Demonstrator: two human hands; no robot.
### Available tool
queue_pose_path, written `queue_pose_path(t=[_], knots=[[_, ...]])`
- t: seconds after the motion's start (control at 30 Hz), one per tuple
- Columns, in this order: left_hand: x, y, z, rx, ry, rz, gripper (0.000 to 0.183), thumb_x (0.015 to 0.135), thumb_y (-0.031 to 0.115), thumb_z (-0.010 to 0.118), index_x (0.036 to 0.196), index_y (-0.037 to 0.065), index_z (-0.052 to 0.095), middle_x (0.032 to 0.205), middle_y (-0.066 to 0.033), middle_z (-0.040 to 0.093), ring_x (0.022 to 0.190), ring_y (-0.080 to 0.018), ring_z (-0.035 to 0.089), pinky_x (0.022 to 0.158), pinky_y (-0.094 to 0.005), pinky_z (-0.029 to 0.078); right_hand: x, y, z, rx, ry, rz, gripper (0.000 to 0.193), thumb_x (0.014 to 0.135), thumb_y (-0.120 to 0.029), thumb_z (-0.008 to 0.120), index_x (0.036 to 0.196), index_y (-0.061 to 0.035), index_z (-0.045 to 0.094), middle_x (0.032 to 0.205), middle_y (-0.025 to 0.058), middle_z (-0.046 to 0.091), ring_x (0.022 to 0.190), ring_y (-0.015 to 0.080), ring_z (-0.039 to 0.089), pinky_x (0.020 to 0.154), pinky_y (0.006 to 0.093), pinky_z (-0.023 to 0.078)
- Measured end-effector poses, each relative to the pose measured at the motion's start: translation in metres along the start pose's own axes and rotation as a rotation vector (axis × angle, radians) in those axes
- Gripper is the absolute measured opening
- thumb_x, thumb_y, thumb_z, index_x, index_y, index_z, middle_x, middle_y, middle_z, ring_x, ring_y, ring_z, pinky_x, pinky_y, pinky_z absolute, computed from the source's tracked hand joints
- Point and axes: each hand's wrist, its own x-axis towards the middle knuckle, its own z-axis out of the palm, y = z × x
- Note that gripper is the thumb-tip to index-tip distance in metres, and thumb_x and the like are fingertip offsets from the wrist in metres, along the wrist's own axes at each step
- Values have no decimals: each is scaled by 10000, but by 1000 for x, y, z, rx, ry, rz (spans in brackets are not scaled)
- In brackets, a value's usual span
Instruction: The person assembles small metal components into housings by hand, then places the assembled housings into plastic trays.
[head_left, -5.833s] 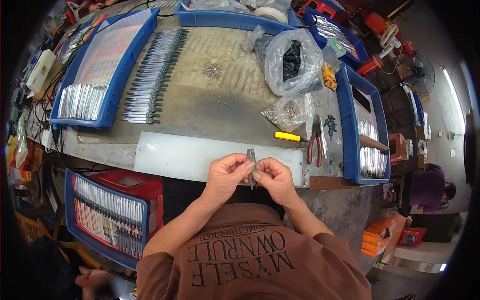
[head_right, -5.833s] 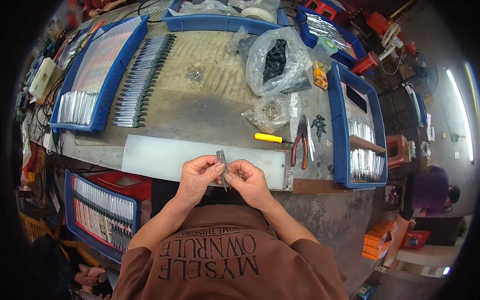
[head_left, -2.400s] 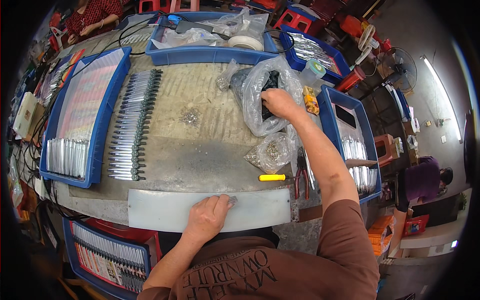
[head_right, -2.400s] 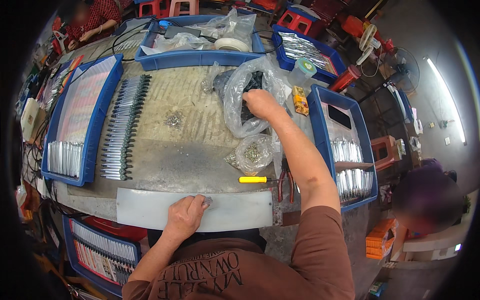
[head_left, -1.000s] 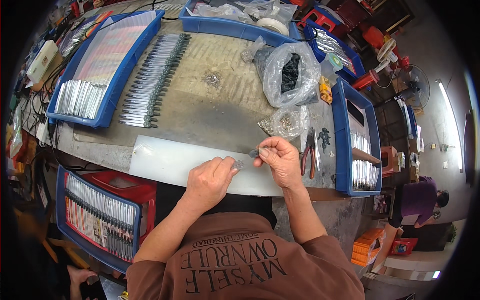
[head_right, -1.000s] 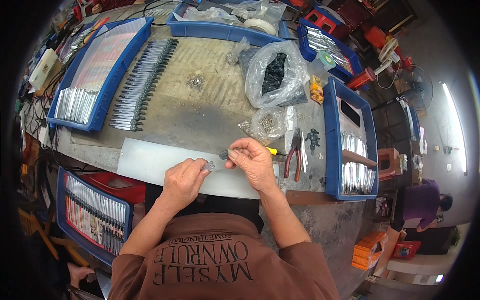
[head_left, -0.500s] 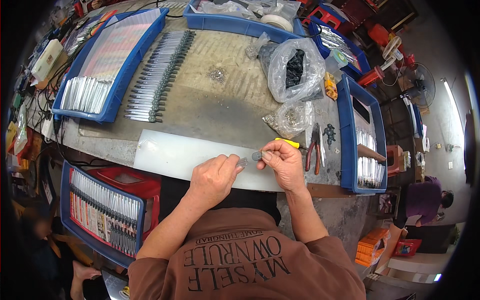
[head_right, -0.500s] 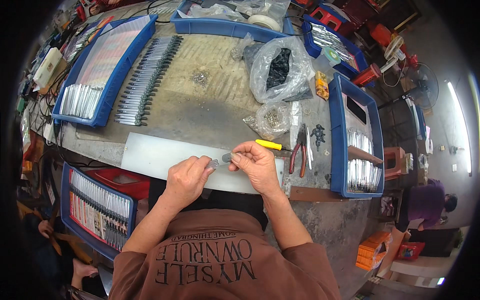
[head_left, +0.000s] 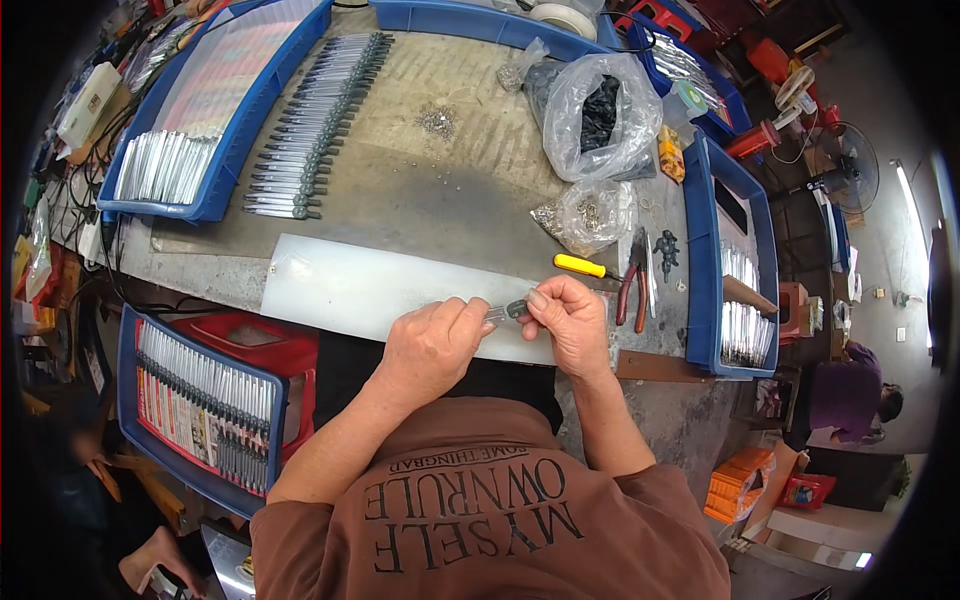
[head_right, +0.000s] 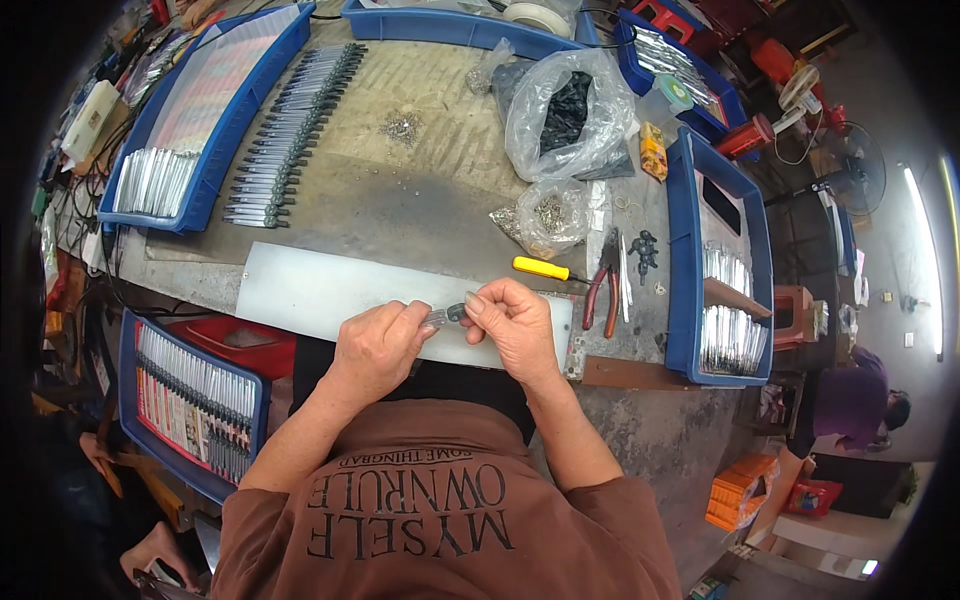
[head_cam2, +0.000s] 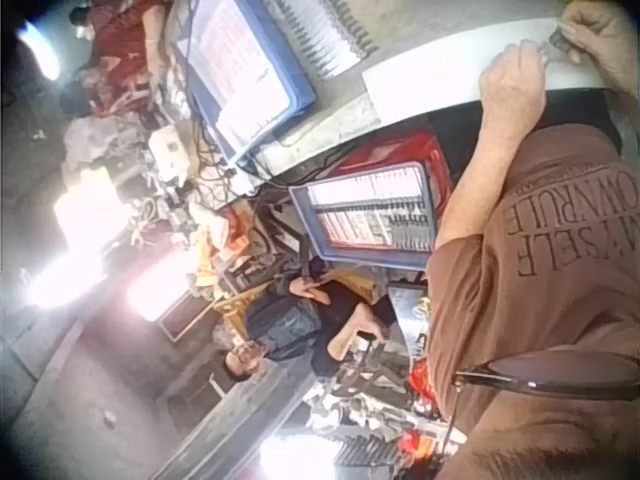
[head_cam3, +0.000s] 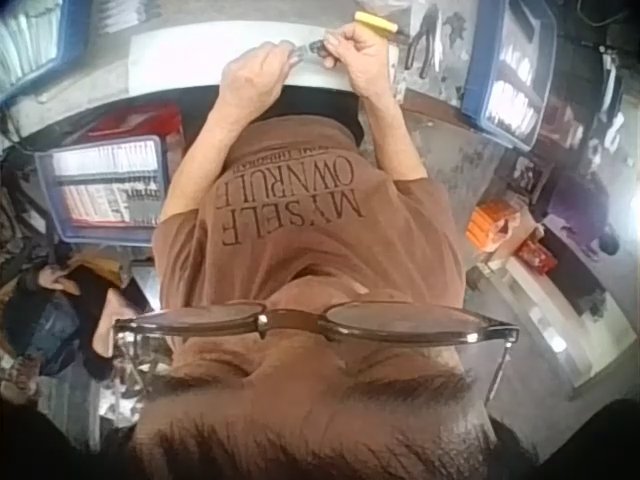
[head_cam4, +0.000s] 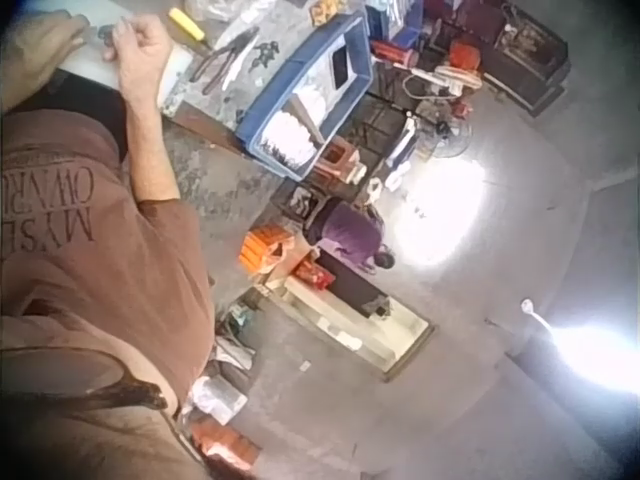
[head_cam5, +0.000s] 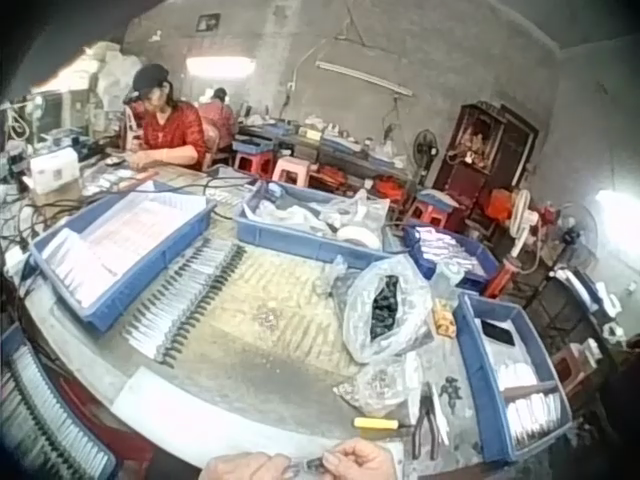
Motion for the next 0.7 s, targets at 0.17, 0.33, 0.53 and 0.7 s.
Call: queue_pose_path(t=[0.17,0.33,0.53,0.7], knots=[[-2,0,2,-23,-30,-16,156,765,122,609,871,47,521,633,-61,462,526,-211,517,458,-313,417,-2,6,2,37,16,5,130,846,-114,577,785,-5,542,673,84,594,519,104,538,507,200,436],[-4,1,2,-9,-38,-12,169,756,117,615,876,48,518,635,-60,458,530,-209,517,456,-309,416,-5,9,5,2,34,-17,138,847,-123,581,782,-6,548,663,68,591,521,85,529,501,193,427],[-5,2,4,-8,-43,-17,189,746,114,622,885,45,516,639,-60,458,532,-209,517,454,-309,415,-10,13,13,-8,22,-23,143,845,-126,591,786,0,561,659,53,590,530,69,524,500,185,424],[-6,2,4,-26,-43,-26,196,739,109,627,888,43,519,640,-61,461,529,-212,517,452,-312,417,-10,15,14,3,35,-51,141,839,-123,599,787,3,565,660,61,590,532,75,524,502,189,425]])
